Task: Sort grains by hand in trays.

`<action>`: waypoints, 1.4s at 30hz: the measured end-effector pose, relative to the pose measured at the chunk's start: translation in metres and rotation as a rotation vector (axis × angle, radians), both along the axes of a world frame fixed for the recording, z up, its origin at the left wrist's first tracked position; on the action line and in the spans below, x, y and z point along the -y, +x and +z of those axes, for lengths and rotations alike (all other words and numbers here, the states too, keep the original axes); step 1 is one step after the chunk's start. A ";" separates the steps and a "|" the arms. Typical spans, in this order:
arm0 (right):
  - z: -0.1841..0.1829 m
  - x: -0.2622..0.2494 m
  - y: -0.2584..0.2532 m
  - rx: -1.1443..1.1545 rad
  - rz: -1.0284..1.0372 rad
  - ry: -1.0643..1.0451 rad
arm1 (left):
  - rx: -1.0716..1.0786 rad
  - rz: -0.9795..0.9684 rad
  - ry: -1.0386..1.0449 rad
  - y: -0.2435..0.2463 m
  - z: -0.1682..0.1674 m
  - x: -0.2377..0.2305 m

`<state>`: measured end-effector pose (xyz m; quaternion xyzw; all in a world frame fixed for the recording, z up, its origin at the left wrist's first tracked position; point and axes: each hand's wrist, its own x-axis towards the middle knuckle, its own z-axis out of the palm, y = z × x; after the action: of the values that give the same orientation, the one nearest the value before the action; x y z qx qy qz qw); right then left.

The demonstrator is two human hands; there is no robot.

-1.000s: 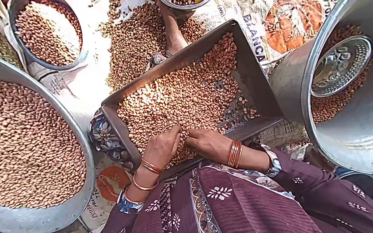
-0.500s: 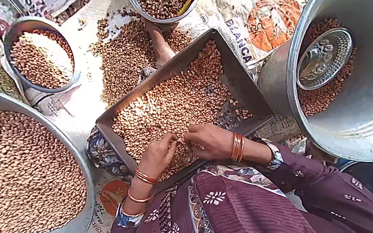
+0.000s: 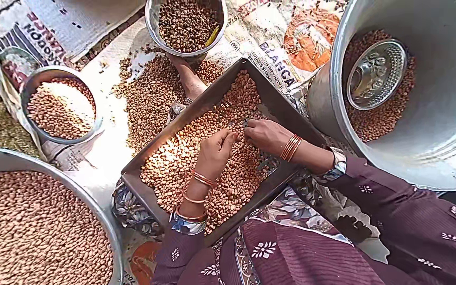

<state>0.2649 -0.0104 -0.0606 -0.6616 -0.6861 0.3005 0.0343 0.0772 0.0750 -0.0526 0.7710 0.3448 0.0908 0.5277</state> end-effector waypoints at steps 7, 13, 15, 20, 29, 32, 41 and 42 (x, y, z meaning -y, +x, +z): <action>0.012 0.001 -0.011 0.095 0.079 -0.088 | -0.036 0.163 -0.167 0.003 -0.012 -0.009; 0.022 -0.006 -0.013 0.127 0.076 -0.179 | 0.201 0.414 -0.688 0.001 -0.011 -0.017; 0.034 -0.013 -0.014 0.122 0.055 -0.145 | 0.201 0.403 -0.700 0.000 -0.012 -0.019; 0.055 -0.024 -0.018 -0.191 0.035 0.370 | 0.096 0.398 -0.641 0.000 -0.009 -0.014; 0.025 -0.012 0.003 0.038 0.072 -0.064 | 0.334 0.389 -0.656 -0.005 -0.016 -0.016; 0.007 0.005 -0.005 0.112 0.080 -0.012 | 0.379 0.440 -0.581 -0.011 -0.019 -0.022; 0.014 -0.014 0.008 -0.005 0.111 -0.083 | -0.307 -0.045 0.311 0.008 -0.010 -0.046; 0.022 -0.022 0.011 -0.052 0.066 -0.100 | -0.372 -0.099 0.350 0.015 -0.010 -0.045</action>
<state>0.2762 0.0113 -0.0386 -0.6315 -0.6906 0.3524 0.0091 0.0921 0.1204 -0.0628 0.8699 0.3767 -0.0203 0.3177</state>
